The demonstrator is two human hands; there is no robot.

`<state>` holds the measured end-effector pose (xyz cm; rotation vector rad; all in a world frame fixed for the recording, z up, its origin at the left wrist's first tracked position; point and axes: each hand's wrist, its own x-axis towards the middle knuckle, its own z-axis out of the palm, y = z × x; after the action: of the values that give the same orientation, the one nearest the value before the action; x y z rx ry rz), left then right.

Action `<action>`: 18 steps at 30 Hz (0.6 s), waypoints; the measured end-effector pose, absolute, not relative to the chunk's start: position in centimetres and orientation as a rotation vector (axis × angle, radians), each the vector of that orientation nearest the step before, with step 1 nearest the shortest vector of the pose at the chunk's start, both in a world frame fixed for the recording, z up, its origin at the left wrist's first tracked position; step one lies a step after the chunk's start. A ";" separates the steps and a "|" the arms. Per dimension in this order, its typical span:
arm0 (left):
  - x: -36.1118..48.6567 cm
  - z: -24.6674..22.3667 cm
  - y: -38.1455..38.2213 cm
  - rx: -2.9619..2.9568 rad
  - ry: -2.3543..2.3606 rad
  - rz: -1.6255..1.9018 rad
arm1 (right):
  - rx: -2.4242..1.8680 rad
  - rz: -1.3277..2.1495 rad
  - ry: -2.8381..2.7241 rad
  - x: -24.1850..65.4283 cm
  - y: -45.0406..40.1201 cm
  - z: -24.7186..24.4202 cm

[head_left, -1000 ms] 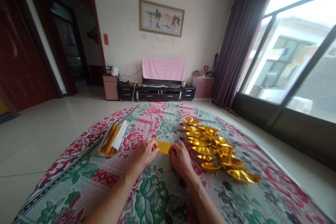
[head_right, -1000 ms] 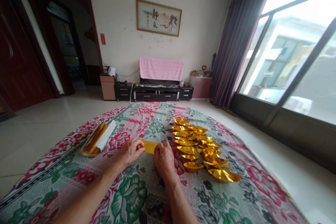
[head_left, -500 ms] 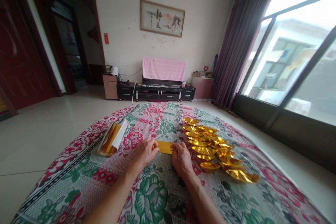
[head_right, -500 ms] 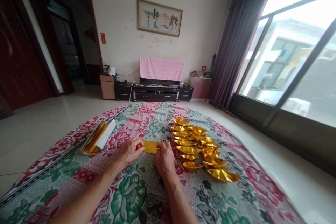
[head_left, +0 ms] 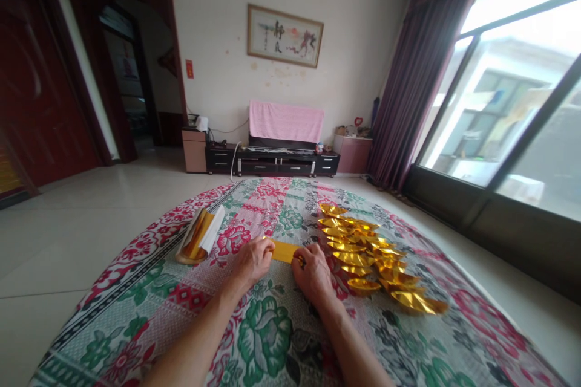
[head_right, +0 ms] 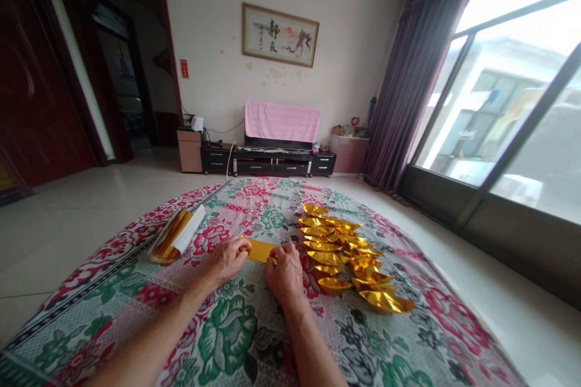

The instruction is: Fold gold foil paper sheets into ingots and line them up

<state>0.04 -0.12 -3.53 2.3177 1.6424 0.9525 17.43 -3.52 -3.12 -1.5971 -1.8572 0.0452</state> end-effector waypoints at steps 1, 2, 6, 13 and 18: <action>0.0 -3.6 -0.1 2.310 1.655 0.964 | -1.597 0.040 -1.859 17.4 -3.5 -3.1; -0.1 -3.6 0.0 2.295 1.678 0.977 | -1.595 0.031 -1.862 17.4 -3.6 -3.1; -0.1 -3.5 0.0 2.206 1.815 1.001 | -1.595 -0.002 -1.866 17.4 -3.6 -2.9; -0.2 -3.4 0.0 2.184 1.853 1.029 | -1.589 -0.002 -1.859 17.3 -3.5 -3.1; -0.5 -3.8 0.4 2.170 1.858 1.125 | -1.562 -0.011 -1.869 17.2 -3.6 -2.9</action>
<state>-0.49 0.39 -3.84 2.1701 1.8580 1.1249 17.18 -3.58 -2.93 -1.5619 -1.8694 -0.0105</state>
